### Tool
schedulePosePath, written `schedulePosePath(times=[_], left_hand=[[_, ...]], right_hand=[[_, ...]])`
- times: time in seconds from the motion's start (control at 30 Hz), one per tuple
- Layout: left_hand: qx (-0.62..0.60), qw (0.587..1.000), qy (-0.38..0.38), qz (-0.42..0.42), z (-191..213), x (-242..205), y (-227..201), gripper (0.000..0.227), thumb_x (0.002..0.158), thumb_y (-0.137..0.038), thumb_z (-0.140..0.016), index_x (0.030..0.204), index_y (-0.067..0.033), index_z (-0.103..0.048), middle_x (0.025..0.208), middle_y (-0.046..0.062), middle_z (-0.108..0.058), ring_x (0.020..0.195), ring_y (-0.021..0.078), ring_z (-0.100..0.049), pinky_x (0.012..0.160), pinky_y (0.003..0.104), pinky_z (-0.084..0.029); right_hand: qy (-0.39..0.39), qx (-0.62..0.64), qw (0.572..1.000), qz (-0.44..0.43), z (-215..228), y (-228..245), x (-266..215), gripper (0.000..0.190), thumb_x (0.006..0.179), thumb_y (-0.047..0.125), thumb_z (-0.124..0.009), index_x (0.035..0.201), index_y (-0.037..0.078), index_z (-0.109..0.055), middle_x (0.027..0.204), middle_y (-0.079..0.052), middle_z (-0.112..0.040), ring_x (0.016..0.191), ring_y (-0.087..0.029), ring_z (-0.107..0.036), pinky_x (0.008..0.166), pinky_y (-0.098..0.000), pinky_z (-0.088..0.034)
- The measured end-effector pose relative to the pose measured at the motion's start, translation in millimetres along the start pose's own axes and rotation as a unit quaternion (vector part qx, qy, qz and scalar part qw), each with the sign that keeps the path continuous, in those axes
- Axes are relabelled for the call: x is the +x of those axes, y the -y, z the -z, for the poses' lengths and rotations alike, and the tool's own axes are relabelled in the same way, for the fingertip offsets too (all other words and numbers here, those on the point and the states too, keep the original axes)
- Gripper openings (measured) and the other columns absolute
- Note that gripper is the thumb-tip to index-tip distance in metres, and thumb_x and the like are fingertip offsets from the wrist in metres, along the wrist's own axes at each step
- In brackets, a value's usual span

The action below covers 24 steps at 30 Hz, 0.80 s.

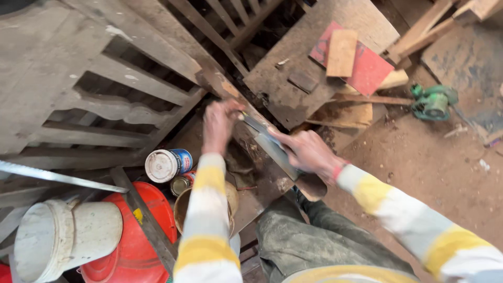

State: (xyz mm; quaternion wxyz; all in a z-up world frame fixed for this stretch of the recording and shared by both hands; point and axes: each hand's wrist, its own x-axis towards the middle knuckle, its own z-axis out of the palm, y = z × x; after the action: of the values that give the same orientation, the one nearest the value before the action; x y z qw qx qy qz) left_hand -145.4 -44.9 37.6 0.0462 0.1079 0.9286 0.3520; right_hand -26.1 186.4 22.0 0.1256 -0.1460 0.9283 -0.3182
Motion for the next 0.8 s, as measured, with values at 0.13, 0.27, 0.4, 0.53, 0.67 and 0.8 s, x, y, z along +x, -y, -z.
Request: schedulePosePath(times=[0.13, 0.27, 0.4, 0.53, 0.67, 0.8], left_hand=[[-0.345, 0.922, 0.048, 0.168, -37, -114, -76, 0.047, 0.107, -0.049, -0.045, 0.1, -0.0072, -0.066, 0.099, 0.011, -0.068, 0.094, 0.0229, -0.064, 0.087, 0.039, -0.054], [-0.104, 0.986, 0.082, 0.099, -71, -153, -113, 0.041, 0.109, -0.03, -0.036, 0.112, -0.0185, -0.076, 0.12, 0.003, -0.071, 0.097, 0.02, -0.061, 0.085, 0.039, -0.053], [-0.438, 0.829, 0.009, 0.348, -49, -105, -39, 0.04, 0.106, -0.036, -0.049, 0.09, -0.0047, -0.067, 0.106, 0.006, -0.074, 0.117, 0.0262, -0.066, 0.095, 0.045, -0.048], [-0.024, 0.998, -0.058, -0.013, -12, -10, 19, 0.027, 0.08, 0.004, -0.072, 0.095, -0.016, -0.082, 0.092, 0.011, -0.078, 0.076, 0.024, -0.075, 0.067, 0.033, -0.06], [-0.305, 0.926, 0.031, 0.219, -21, -46, -14, 0.049, 0.107, -0.038, -0.051, 0.079, -0.005, -0.074, 0.068, 0.011, -0.068, 0.061, 0.0256, -0.062, 0.061, 0.037, -0.051], [-0.1, 0.978, 0.105, 0.15, -58, -144, -103, 0.022, 0.104, -0.022, -0.056, 0.104, -0.0127, -0.076, 0.096, 0.012, -0.068, 0.088, 0.02, -0.067, 0.071, 0.035, -0.056]], right_hand=[[-0.042, 0.031, 0.997, 0.053, 19, -11, -144, 0.082, 0.082, 0.014, -0.066, 0.158, 0.021, -0.035, 0.084, -0.013, -0.073, 0.071, -0.032, -0.067, 0.069, -0.048, -0.05], [0.16, -0.007, 0.973, -0.167, 39, -14, -200, 0.1, 0.075, 0.007, -0.066, 0.162, 0.044, -0.032, 0.056, -0.004, -0.065, 0.042, -0.017, -0.06, 0.051, -0.0408, -0.052], [-0.036, -0.01, 0.995, 0.088, 19, -20, -101, 0.089, 0.072, 0.011, -0.065, 0.155, 0.022, -0.037, 0.065, -0.008, -0.066, 0.055, -0.031, -0.06, 0.058, -0.0488, -0.049], [0.027, -0.005, 0.999, 0.029, 16, 2, 6, 0.074, 0.078, 0.01, -0.068, 0.149, 0.023, -0.053, 0.066, -0.02, -0.065, 0.057, -0.038, -0.063, 0.059, -0.0496, -0.05], [0.019, 0.037, 0.998, 0.046, 24, -5, -39, 0.073, 0.084, 0.004, -0.062, 0.154, 0.02, -0.048, 0.066, -0.018, -0.065, 0.055, -0.034, -0.063, 0.06, -0.0465, -0.051], [0.101, 0.021, 0.987, -0.12, 55, 4, -176, 0.082, 0.082, 0.015, -0.076, 0.156, 0.036, -0.047, 0.057, -0.016, -0.064, 0.044, -0.034, -0.055, 0.048, -0.0428, -0.049]])
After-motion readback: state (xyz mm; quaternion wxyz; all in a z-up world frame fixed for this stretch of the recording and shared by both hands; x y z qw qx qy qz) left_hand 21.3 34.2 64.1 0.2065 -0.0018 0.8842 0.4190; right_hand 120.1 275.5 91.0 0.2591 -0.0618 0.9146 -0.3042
